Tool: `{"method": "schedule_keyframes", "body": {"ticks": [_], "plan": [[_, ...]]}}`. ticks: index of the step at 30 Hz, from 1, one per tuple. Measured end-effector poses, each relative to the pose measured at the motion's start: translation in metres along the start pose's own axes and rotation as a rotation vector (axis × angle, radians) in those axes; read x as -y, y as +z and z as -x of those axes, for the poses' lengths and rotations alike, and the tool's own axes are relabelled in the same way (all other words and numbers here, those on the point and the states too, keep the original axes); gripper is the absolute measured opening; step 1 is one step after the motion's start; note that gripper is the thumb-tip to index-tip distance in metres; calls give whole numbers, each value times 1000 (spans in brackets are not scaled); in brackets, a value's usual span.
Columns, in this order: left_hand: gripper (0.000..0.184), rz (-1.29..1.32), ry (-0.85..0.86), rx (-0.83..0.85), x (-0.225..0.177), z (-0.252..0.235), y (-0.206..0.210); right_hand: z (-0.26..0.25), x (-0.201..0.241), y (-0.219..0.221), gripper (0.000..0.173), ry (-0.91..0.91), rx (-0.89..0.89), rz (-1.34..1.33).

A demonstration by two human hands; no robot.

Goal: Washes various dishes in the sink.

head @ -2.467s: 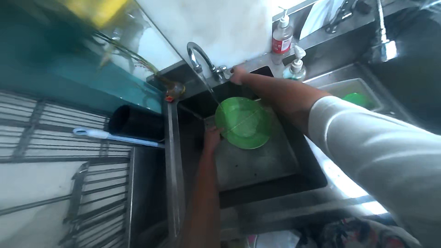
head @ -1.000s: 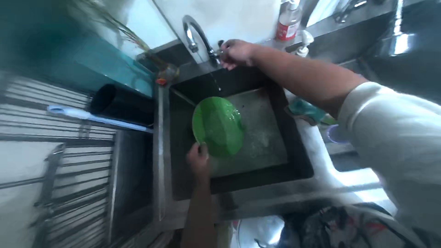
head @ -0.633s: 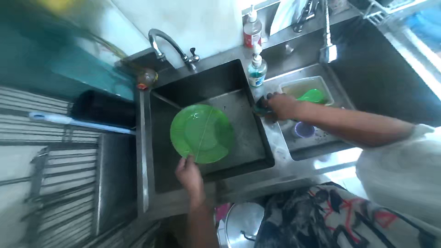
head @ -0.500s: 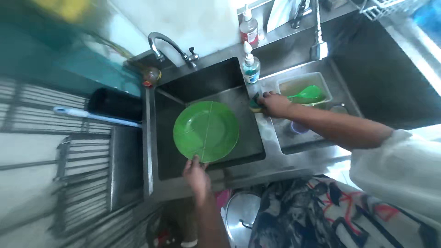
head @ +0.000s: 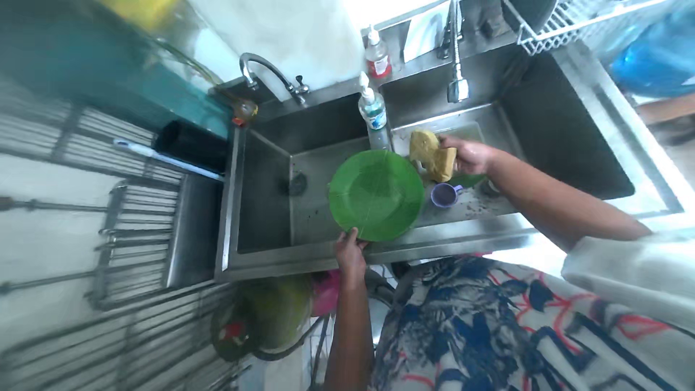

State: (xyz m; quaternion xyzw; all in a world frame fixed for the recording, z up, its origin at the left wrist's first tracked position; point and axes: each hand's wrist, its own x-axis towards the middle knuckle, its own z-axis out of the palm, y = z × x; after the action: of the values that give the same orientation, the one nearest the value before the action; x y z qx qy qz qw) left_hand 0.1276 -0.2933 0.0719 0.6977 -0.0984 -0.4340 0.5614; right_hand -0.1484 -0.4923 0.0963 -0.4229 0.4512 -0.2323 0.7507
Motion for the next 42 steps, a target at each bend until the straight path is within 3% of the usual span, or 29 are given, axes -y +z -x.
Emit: {"method": "schedule_keyframes", "body": {"ticks": [4,8,14,19,24,27,31,34,38,40,42], "plan": [[17,-74,-15,33,13,-10,-2,-1,-6,25,40,-51,-50,332],[22,-143,-39,64,20,-19,-7,-28,-29,54,43,-244,-66,732],[20,-229,-24,112,23,-24,-15,-63,-38,125,51,-153,-169,1203],[23,-302,-25,137,23,-33,-16,-85,-64,166,42,-292,-64,1260],[21,-303,-57,150,17,-45,-18,-48,-93,173,30,-425,232,1268],[19,-323,-33,221,13,-49,-26,-36,-94,135,29,-388,66,1246],[18,-332,-24,315,2,-46,-25,-80,-58,115,33,-289,-217,1205],[18,-295,16,297,-13,-50,-24,-116,-37,160,35,-416,-197,1108],[18,-254,77,152,-51,-69,-46,-115,-28,242,36,-549,119,1125],[15,-157,120,76,-65,-83,-65,-102,-32,263,34,-544,210,1166],[12,-122,186,43,-75,-93,-84,-99,-36,264,29,-514,181,1180]]}}
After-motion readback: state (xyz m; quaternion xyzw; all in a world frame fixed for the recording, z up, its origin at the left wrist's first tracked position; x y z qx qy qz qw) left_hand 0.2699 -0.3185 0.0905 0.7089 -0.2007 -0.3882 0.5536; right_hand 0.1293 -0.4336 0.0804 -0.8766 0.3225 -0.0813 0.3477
